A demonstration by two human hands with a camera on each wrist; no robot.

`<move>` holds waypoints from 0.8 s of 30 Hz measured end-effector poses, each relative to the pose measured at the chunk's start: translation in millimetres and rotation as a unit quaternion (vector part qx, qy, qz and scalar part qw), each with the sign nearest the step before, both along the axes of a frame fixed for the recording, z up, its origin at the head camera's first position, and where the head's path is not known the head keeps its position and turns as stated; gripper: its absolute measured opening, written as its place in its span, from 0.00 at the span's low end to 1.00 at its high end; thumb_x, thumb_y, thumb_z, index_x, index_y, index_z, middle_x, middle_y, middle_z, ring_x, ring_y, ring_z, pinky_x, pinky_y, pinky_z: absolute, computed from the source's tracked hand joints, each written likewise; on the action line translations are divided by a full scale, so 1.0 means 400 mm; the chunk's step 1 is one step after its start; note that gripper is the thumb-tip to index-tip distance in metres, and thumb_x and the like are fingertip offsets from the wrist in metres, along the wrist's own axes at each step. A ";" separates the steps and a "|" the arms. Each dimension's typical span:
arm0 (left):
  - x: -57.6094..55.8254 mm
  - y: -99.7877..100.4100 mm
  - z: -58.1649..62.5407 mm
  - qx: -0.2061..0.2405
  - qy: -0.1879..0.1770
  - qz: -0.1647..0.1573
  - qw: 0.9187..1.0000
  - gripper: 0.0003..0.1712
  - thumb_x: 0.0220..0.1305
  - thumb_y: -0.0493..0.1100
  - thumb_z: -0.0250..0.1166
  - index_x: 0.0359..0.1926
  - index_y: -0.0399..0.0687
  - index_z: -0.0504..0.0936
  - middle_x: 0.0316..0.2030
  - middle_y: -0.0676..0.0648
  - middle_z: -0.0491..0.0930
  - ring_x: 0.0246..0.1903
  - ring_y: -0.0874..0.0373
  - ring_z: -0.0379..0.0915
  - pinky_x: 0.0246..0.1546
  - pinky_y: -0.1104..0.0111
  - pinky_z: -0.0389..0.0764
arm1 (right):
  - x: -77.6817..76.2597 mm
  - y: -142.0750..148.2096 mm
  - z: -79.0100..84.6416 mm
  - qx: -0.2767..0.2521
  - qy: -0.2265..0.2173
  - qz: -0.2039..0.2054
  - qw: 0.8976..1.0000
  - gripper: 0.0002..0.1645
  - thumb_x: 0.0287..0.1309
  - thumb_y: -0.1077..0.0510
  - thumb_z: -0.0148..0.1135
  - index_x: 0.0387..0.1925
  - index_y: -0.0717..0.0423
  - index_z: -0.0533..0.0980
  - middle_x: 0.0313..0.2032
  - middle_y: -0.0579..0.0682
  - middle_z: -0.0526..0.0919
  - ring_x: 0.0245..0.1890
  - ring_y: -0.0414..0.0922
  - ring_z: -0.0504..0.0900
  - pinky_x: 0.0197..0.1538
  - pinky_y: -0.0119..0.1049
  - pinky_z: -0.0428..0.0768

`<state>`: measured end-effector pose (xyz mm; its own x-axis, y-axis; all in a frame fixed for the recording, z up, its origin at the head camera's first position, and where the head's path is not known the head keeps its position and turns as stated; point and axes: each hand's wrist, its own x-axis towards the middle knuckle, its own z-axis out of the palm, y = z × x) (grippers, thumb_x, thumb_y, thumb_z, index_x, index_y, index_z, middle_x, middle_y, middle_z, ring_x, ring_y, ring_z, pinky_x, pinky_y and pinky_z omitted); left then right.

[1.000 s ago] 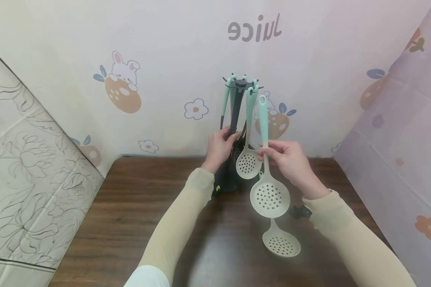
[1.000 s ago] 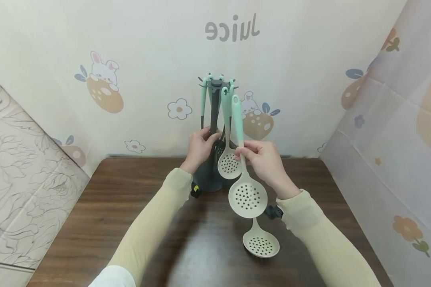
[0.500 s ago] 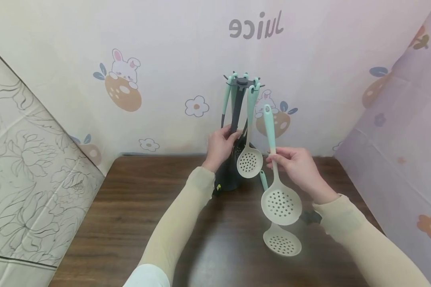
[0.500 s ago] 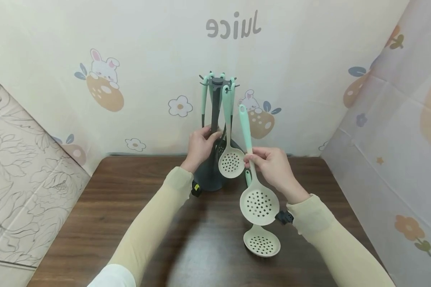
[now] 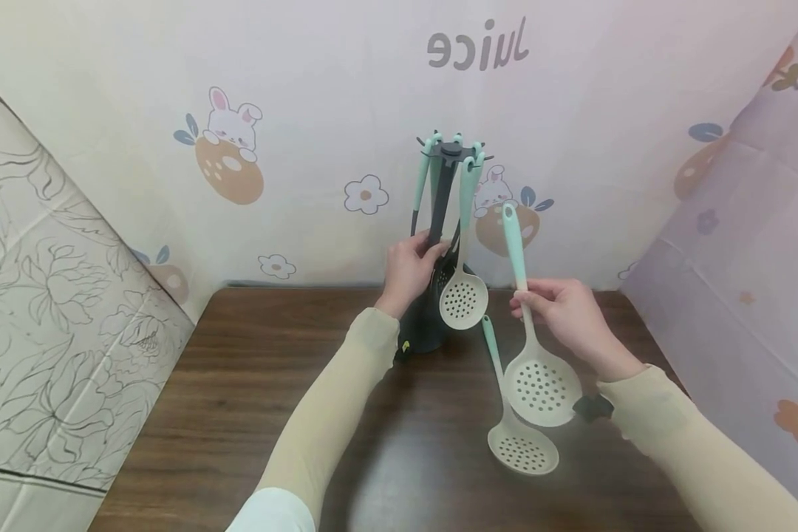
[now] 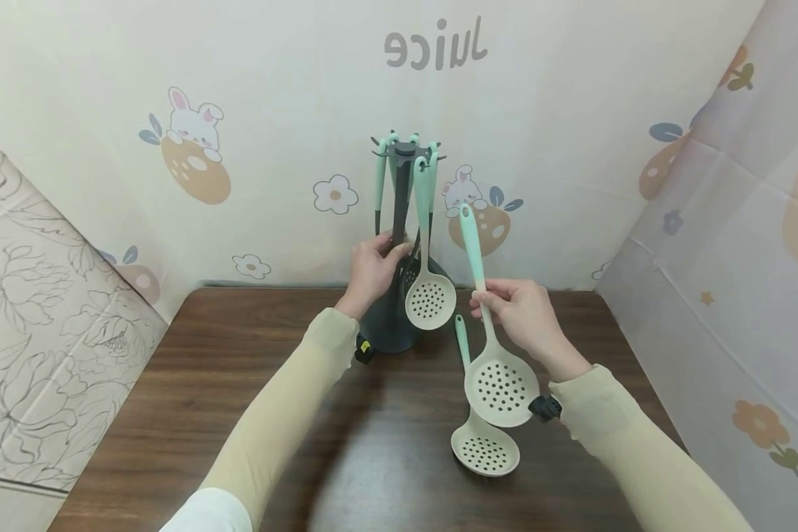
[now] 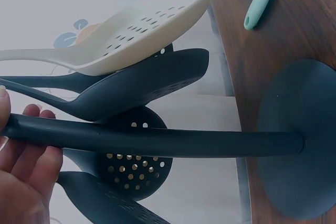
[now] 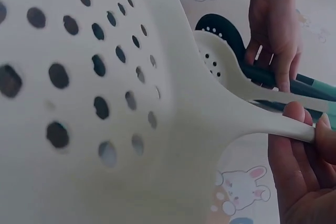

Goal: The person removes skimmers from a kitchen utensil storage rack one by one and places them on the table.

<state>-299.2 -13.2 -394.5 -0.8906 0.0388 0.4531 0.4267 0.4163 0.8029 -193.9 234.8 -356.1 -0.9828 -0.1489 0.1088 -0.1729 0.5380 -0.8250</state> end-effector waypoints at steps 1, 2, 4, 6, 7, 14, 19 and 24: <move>-0.001 0.000 -0.001 -0.001 0.001 -0.002 1.000 0.09 0.69 0.51 0.66 0.42 0.53 0.86 0.37 0.55 0.87 0.36 0.65 0.81 0.42 0.67 0.82 | -0.002 0.007 -0.003 0.004 -0.001 -0.003 1.000 0.16 0.68 0.59 0.62 0.52 0.66 0.80 0.39 0.61 0.87 0.37 0.41 0.88 0.40 0.34 0.84; -0.002 0.000 -0.002 -0.001 0.001 -0.003 1.000 0.09 0.69 0.51 0.66 0.42 0.53 0.86 0.37 0.55 0.87 0.36 0.65 0.81 0.42 0.67 0.82 | -0.003 0.015 -0.007 0.008 -0.001 -0.005 1.000 0.16 0.68 0.58 0.62 0.51 0.66 0.80 0.39 0.61 0.87 0.37 0.41 0.88 0.40 0.34 0.84; -0.003 0.000 -0.004 -0.002 0.000 -0.007 1.000 0.09 0.69 0.51 0.65 0.42 0.53 0.86 0.37 0.55 0.87 0.36 0.65 0.81 0.42 0.67 0.82 | -0.006 0.031 -0.014 0.017 0.000 -0.009 1.000 0.16 0.68 0.58 0.62 0.51 0.66 0.80 0.39 0.61 0.87 0.36 0.41 0.88 0.39 0.34 0.84; -0.005 0.000 -0.005 -0.001 -0.004 -0.006 1.000 0.09 0.69 0.51 0.65 0.43 0.54 0.86 0.37 0.56 0.87 0.36 0.66 0.80 0.43 0.67 0.82 | -0.011 0.046 -0.022 0.023 -0.002 -0.012 1.000 0.17 0.68 0.57 0.62 0.51 0.66 0.80 0.39 0.61 0.87 0.36 0.40 0.87 0.39 0.33 0.84; -0.005 -0.001 -0.004 0.001 -0.005 -0.006 1.000 0.09 0.69 0.52 0.65 0.42 0.54 0.86 0.37 0.56 0.87 0.36 0.66 0.80 0.43 0.67 0.82 | -0.013 0.054 -0.026 0.024 -0.003 -0.014 1.000 0.18 0.68 0.57 0.62 0.52 0.67 0.79 0.39 0.62 0.87 0.36 0.40 0.87 0.39 0.33 0.84; -0.007 -0.006 -0.005 0.003 -0.005 -0.001 1.000 0.10 0.68 0.52 0.65 0.42 0.54 0.86 0.36 0.56 0.87 0.35 0.65 0.80 0.42 0.67 0.82 | -0.029 0.096 -0.053 0.040 -0.014 -0.031 0.999 0.21 0.69 0.54 0.61 0.53 0.68 0.78 0.39 0.61 0.87 0.36 0.40 0.87 0.39 0.33 0.84; -0.007 -0.005 -0.002 0.002 -0.005 0.002 1.000 0.09 0.68 0.51 0.66 0.42 0.54 0.86 0.36 0.56 0.87 0.35 0.66 0.81 0.42 0.67 0.82 | -0.036 0.120 -0.070 0.057 -0.018 -0.037 0.998 0.21 0.69 0.54 0.61 0.53 0.68 0.78 0.39 0.60 0.87 0.36 0.41 0.88 0.38 0.32 0.84; -0.003 -0.001 0.002 0.006 -0.006 0.001 1.000 0.08 0.68 0.50 0.66 0.42 0.54 0.86 0.36 0.56 0.87 0.35 0.66 0.80 0.42 0.68 0.82 | -0.038 0.137 -0.089 0.069 -0.027 -0.038 0.997 0.22 0.70 0.54 0.60 0.53 0.69 0.78 0.39 0.60 0.87 0.35 0.41 0.88 0.36 0.33 0.84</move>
